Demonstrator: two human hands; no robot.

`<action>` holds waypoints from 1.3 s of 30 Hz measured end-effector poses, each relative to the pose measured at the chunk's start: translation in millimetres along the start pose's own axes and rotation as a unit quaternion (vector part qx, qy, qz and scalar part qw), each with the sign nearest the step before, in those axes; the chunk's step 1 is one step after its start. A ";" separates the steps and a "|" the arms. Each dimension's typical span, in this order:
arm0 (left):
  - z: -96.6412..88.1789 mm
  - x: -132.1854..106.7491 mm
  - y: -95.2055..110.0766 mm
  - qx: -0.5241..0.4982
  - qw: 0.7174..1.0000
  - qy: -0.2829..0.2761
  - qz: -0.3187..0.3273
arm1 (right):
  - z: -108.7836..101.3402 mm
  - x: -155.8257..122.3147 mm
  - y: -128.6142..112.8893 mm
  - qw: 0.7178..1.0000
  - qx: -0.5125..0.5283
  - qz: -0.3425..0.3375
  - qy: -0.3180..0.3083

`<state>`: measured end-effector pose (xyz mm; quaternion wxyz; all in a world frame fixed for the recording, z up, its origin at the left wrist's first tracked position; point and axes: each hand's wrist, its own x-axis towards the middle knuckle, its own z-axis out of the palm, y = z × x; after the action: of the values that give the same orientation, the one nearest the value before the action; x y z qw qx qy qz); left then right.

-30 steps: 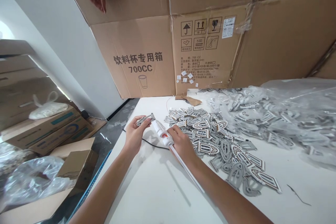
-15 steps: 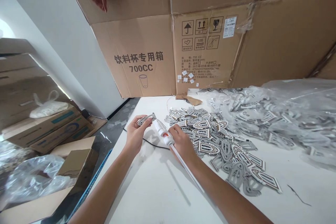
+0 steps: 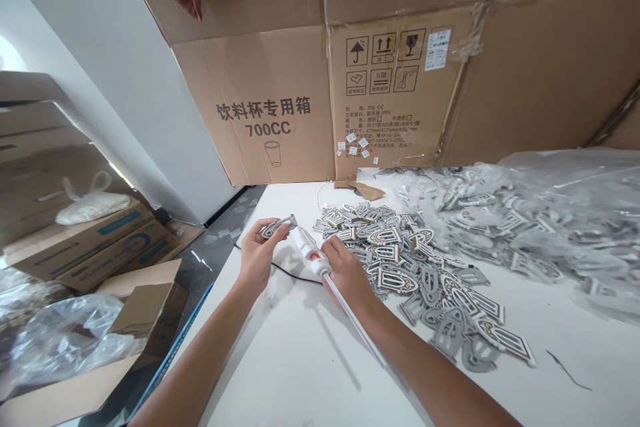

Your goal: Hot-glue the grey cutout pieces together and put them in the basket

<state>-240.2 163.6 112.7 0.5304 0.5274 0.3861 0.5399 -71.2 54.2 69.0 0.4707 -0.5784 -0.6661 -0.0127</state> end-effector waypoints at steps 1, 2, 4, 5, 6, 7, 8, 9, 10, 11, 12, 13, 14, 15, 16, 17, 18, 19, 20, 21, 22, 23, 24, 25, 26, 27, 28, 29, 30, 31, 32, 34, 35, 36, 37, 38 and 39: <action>-0.2 0.2 -0.2 0.000 1.000 -0.002 0.002 | -0.1 0.2 -0.1 1.000 0.006 0.003 -0.001; -0.3 0.5 -0.3 -0.001 1.000 -0.004 0.004 | -0.2 0.3 -0.1 1.000 0.011 0.004 -0.003; -0.4 1.2 -0.5 -0.004 1.000 -0.005 0.007 | -0.4 0.1 0.1 1.000 0.015 0.005 -0.005; -0.5 1.5 -0.6 -0.005 1.000 -0.004 0.007 | -0.6 -0.1 0.2 1.000 0.015 0.005 -0.006; -0.6 1.8 -0.7 -0.006 1.000 -0.002 0.006 | -0.7 -0.6 0.2 1.000 0.015 0.005 -0.007; -0.8 2.0 -0.8 -0.007 1.000 -0.001 0.006 | -0.8 -1.1 0.0 1.000 0.016 0.006 -0.009; -1.0 2.1 -0.9 -0.008 1.000 -0.001 0.006 | -0.9 -1.6 -0.3 1.000 0.018 0.007 -0.011; -1.3 2.2 -1.0 -0.008 1.000 -0.001 0.007 | -1.0 -2.0 -0.7 1.000 0.021 0.009 -0.013; -1.5 2.2 -1.2 -0.009 1.000 -0.002 0.010 | -1.2 -2.4 -1.1 1.000 0.022 0.012 -0.015; -1.7 2.2 -1.3 -0.008 1.000 -0.003 0.013 | -1.3 -2.5 -1.5 1.000 0.022 0.014 -0.015; -1.8 2.1 -1.3 -0.006 1.000 -0.004 0.016 | -1.5 -2.5 -1.7 1.000 0.020 0.016 -0.015; -1.9 2.1 -1.3 -0.003 1.000 -0.003 0.019 | -1.6 -2.4 -1.6 1.000 0.018 0.018 -0.015; -1.8 2.0 -1.3 0.000 1.000 -0.001 0.021 | -1.8 -2.1 -1.2 1.000 0.015 0.018 -0.016; -1.7 1.9 -1.1 0.003 1.000 0.000 0.022 | -2.0 -1.7 -0.5 1.000 0.013 0.016 -0.018; -1.5 1.8 -0.9 0.005 1.000 0.001 0.024 | -2.1 -1.2 0.3 1.000 0.011 0.013 -0.021; -1.3 1.7 -0.7 0.006 1.000 0.001 0.027 | -2.2 -0.8 1.1 1.000 0.009 0.009 -0.023; -1.2 1.5 -0.5 0.006 0.999 0.000 0.032 | -2.3 -0.5 1.7 1.000 0.007 0.005 -0.024; -1.0 1.2 -0.4 0.007 0.999 -0.002 0.039 | -2.4 -0.3 2.0 1.000 0.006 0.002 -0.025; -0.9 0.9 -0.4 0.010 0.999 -0.003 0.047 | -2.5 -0.3 1.8 1.000 0.007 0.003 -0.026; -0.9 0.6 -0.5 0.014 0.998 -0.002 0.054 | -2.6 -0.3 1.2 1.000 0.008 0.007 -0.025; -0.9 0.3 -0.7 0.019 0.998 0.000 0.061 | -2.9 -0.5 0.2 1.000 0.010 0.013 -0.024; -0.9 0.1 -1.1 0.026 0.997 0.003 0.068 | -3.2 -0.6 -0.9 0.999 0.013 0.019 -0.024; -1.0 0.0 -1.5 0.034 0.997 0.006 0.076 | -3.5 -0.7 -1.9 0.999 0.015 0.024 -0.024; -1.1 0.0 -1.9 0.042 0.996 0.008 0.084 | -3.9 -0.8 -2.8 0.999 0.015 0.026 -0.025; -1.3 0.0 -2.1 0.051 0.994 0.010 0.094 | -4.3 -0.7 -3.3 0.999 0.015 0.025 -0.027; -1.5 0.0 -2.1 0.060 0.993 0.010 0.105 | -4.6 -0.6 -3.5 0.999 0.016 0.021 -0.029; -1.7 -0.1 -1.8 0.070 0.991 0.010 0.116 | -4.8 -0.4 -3.5 0.999 0.017 0.018 -0.031; -1.9 -0.2 -1.2 0.082 0.988 0.011 0.128 | -5.0 -0.2 -3.2 0.999 0.017 0.017 -0.032; -2.1 -0.4 -0.3 0.095 0.985 0.012 0.141 | -5.1 0.0 -2.8 0.999 0.017 0.019 -0.033; -2.2 -0.6 0.5 0.108 0.982 0.012 0.154 | -5.1 0.2 -2.5 0.999 0.016 0.021 -0.035; -2.4 -0.7 1.3 0.119 0.979 0.013 0.166 | -5.0 0.3 -2.1 0.999 0.015 0.023 -0.038; -3.2 0.4 1.3 0.132 0.975 0.009 0.179 | -4.6 0.2 -1.7 0.999 0.015 0.024 -0.043; -4.1 1.8 0.4 0.132 0.975 0.004 0.177 | -4.3 0.0 -1.5 0.999 0.017 0.023 -0.045; -5.4 4.0 -1.4 0.130 0.977 -0.002 0.169 | -3.9 -0.2 -1.3 0.999 0.021 0.021 -0.044; -7.3 6.8 -3.9 0.130 0.979 -0.006 0.156 | -3.6 -0.5 -1.1 0.999 0.026 0.019 -0.043; -9.7 10.1 -7.0 0.136 0.981 -0.004 0.140 | -3.2 -0.7 -0.8 0.999 0.031 0.016 -0.040; -12.7 13.7 -10.5 0.151 0.981 0.003 0.124 | -2.8 -1.0 -0.6 0.999 0.036 0.012 -0.034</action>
<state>-249.2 180.3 102.8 0.3727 0.6436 0.3959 0.5387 -70.0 51.7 70.2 0.4683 -0.5690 -0.6750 0.0368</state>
